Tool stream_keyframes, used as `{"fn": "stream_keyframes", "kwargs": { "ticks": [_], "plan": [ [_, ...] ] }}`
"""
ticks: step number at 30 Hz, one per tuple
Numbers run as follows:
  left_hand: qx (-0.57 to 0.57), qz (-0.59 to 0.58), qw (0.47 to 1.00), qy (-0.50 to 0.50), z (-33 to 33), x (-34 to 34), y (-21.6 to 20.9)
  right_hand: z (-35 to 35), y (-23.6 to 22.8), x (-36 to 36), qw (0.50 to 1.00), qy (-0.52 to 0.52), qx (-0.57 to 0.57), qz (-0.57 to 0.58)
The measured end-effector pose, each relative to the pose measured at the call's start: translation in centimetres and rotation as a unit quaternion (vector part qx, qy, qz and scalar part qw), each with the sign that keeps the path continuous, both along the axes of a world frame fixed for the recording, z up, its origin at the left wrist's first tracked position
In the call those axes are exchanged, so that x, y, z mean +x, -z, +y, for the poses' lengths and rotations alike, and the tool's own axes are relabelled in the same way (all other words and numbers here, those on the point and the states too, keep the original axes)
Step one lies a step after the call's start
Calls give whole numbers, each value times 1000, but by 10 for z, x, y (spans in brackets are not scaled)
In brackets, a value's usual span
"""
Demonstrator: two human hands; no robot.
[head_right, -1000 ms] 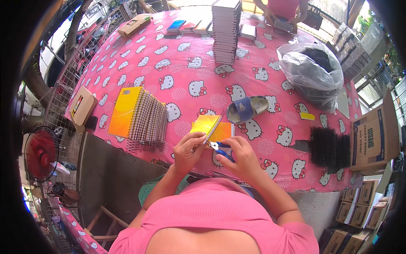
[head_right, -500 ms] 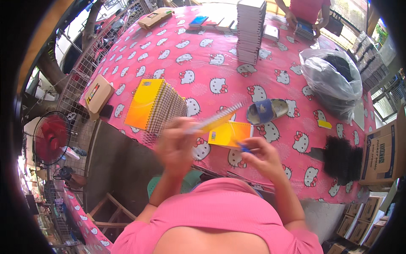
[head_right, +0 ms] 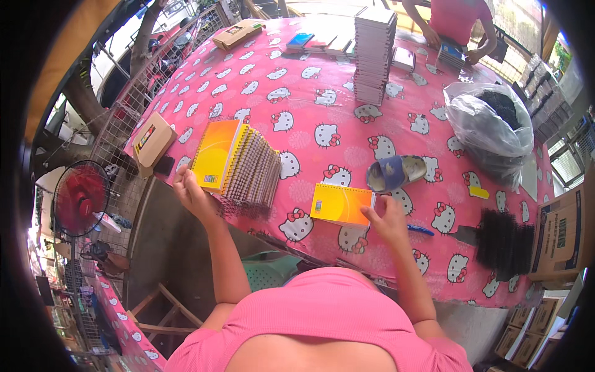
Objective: The person assembles small yellow notepads by threading a metal spiral wire through the holes in the paper and covers, and then uses a pair of blue pliers to trim and bend the wire ends.
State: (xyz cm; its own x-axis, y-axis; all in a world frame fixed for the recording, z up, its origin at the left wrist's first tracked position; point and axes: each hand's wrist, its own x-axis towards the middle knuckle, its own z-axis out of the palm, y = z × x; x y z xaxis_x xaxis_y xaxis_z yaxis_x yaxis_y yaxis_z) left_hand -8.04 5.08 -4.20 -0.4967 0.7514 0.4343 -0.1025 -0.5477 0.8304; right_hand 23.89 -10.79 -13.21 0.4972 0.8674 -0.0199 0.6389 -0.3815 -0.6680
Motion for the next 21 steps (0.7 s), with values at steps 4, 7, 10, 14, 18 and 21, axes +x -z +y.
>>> {"fn": "stream_keyframes", "kwargs": {
  "ticks": [4, 7, 10, 14, 18, 21],
  "plan": [
    [-29, 10, 999, 38, 4, -10, 0, 14, 22, -10, 976, 33, 62, 204],
    [25, 162, 986, -15, -7, -16, -22, 11, 26, 6, 957, 39, 85, 275],
    [166, 170, 966, -99, -62, 15, -72, 6, -3, 4, 983, 38, 62, 166],
    [146, 74, 929, 332, -96, 62, -67, 8, 8, 5, 978, 19, 88, 187],
    [-196, 7, 878, 437, -80, 101, -13, 7, 6, -3, 988, 5, 143, 51],
    [-218, 69, 908, 351, -76, 111, 31, 4, -2, -5, 987, 8, 162, -9]
  ]
}}
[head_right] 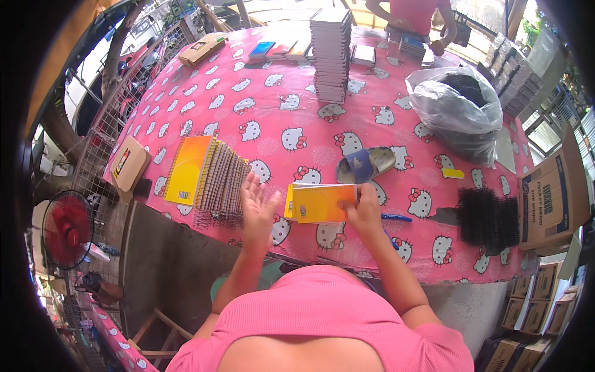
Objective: The person assembles small yellow notepads by threading a metal spiral wire through the holes in the paper and covers, and then uses a pair of blue pliers to trim and bend the wire ends.
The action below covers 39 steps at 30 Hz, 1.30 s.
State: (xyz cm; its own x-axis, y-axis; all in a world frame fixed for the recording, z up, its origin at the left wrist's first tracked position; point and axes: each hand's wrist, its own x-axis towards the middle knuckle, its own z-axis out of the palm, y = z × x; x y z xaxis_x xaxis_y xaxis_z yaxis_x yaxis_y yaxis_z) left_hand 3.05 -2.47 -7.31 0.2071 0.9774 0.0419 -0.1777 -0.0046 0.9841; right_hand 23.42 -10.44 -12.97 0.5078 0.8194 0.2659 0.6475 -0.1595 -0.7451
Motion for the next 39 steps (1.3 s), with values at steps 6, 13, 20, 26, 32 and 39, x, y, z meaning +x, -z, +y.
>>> {"fn": "stream_keyframes", "kwargs": {
  "ticks": [6, 13, 20, 26, 32, 39],
  "plan": [
    [27, 125, 989, 80, -4, 18, 46, 8, -4, -3, 996, 16, -78, 41],
    [144, 132, 977, 89, -2, 15, 28, -2, -15, -7, 944, -89, 52, 314],
    [236, 193, 951, 58, -12, 24, 52, 5, 18, -21, 945, -160, 119, 259],
    [203, 185, 954, 118, -1, 14, 54, 6, 15, -25, 951, -165, 72, 252],
    [409, 475, 779, 7, -23, 45, 7, 3, 15, -21, 980, -125, 82, 132],
    [403, 334, 850, 64, 0, 44, 19, -41, -9, 94, 983, 52, 81, -156]
  ]
}}
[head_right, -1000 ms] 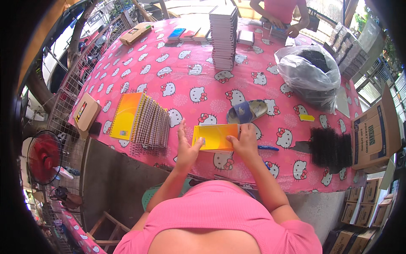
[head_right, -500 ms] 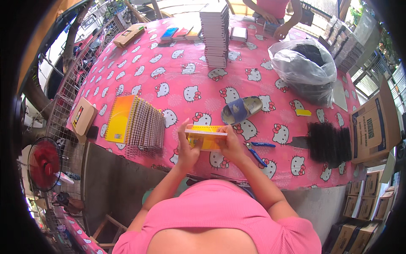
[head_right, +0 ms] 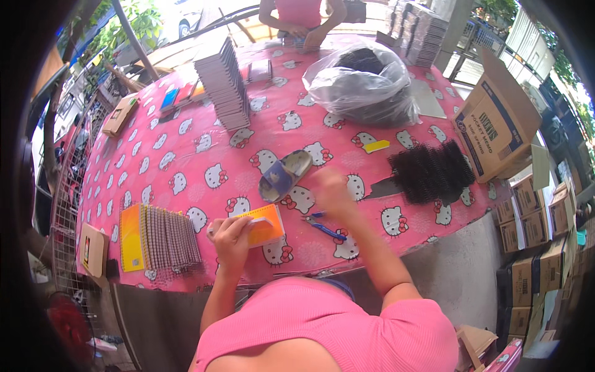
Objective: The person assembles small yellow notepads by threading a metal spiral wire through the holes in the paper and covers, and then uses a pair of blue pliers to trim and bend the wire ends.
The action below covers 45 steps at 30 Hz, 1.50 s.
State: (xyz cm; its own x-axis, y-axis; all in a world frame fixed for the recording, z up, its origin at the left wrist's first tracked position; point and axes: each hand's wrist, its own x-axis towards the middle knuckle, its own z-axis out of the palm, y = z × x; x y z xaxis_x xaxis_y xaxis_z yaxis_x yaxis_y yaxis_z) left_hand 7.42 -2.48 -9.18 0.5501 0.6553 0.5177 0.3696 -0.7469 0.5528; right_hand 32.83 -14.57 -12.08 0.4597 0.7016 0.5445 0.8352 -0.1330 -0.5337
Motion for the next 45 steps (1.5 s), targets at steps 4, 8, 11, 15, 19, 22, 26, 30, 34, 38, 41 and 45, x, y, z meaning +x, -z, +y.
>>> {"fn": "stream_keyframes", "kwargs": {
  "ticks": [4, 8, 11, 15, 19, 22, 26, 30, 34, 38, 41, 45],
  "plan": [
    [28, 16, 999, 13, -6, 2, -12, -80, 7, 119, 880, 391, -267, -31],
    [10, 1, 1000, 23, -4, 2, -5, -93, 23, 138, 852, 357, -382, 19],
    [-10, -11, 1000, 15, -4, -1, -4, -94, 18, 137, 886, 350, -305, -9],
    [-5, -37, 999, 6, -6, 6, -19, -83, 11, 119, 908, 347, -231, -34],
    [-8, -20, 1000, 3, -5, 0, -9, -54, -11, 63, 974, 187, -104, -73],
    [-14, -21, 1000, -10, -5, -1, -3, -18, -29, -32, 992, -89, -38, 83],
    [-7, -15, 1000, -5, -4, -2, -4, 6, -52, -82, 959, -171, -51, 218],
    [-19, -28, 999, 6, -4, 1, -7, 23, -50, -82, 964, -186, -32, 189],
    [2, -27, 1000, 3, -9, -9, -5, 21, -53, -77, 936, -256, -98, 222],
    [-15, -27, 1000, -7, -12, -5, -8, 20, -66, -79, 895, -219, -185, 341],
    [-24, -28, 999, -6, -9, -3, -3, 25, -71, -90, 932, -219, -134, 258],
    [-24, -26, 999, 0, -9, -9, 0, 31, -57, -91, 963, -256, -80, 38]
  ]
}}
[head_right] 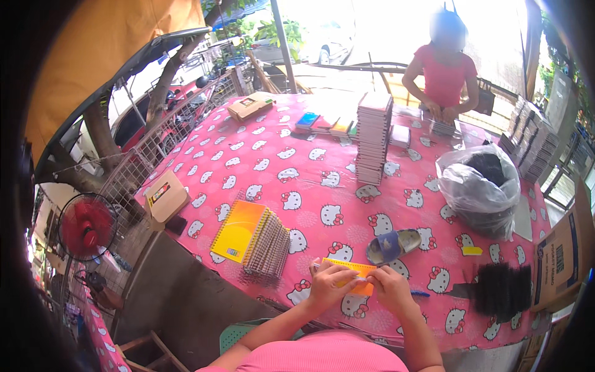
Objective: The person assembles small yellow notepads by threading a metal spiral wire through the holes in the paper and covers, and then uses a pair of blue pliers to trim and bend the wire ends.
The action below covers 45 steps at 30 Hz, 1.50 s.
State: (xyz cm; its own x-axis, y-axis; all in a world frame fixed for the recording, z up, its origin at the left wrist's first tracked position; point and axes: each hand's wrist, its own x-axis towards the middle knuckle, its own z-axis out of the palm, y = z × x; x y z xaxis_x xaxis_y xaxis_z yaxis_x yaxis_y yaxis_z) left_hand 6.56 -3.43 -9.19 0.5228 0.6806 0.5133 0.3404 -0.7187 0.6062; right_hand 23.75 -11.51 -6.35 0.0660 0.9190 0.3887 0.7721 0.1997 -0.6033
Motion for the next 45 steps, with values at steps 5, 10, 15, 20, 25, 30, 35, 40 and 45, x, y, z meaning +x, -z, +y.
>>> {"fn": "stream_keyframes", "kwargs": {
  "ticks": [5, 10, 15, 20, 25, 30, 35, 40, 45],
  "plan": [
    [10, -14, 1000, -2, 3, 2, 9, 2, -10, -11, 999, 36, -27, -12],
    [53, -11, 999, -2, 3, 0, 12, -1, -7, -18, 997, 66, -35, 21],
    [35, -7, 999, 3, 1, -1, 10, -2, -8, -23, 997, 79, -20, 7],
    [32, -13, 999, 3, 3, -1, 8, 1, -14, -24, 998, 52, -37, 6],
    [45, -13, 999, -1, 3, 1, 8, 3, 1, -23, 997, 74, -6, 8],
    [19, -3, 999, 33, 4, -4, 2, 16, 14, 24, 989, -6, -116, 86],
    [26, -13, 999, 24, 4, -4, 4, 44, 43, 104, 977, 97, -107, -157],
    [34, -23, 999, 20, 9, 0, 10, 44, 98, 133, 980, 136, -120, -88],
    [23, -37, 999, 33, 10, 9, 10, 14, 84, 133, 976, 70, 17, 206]
  ]
}}
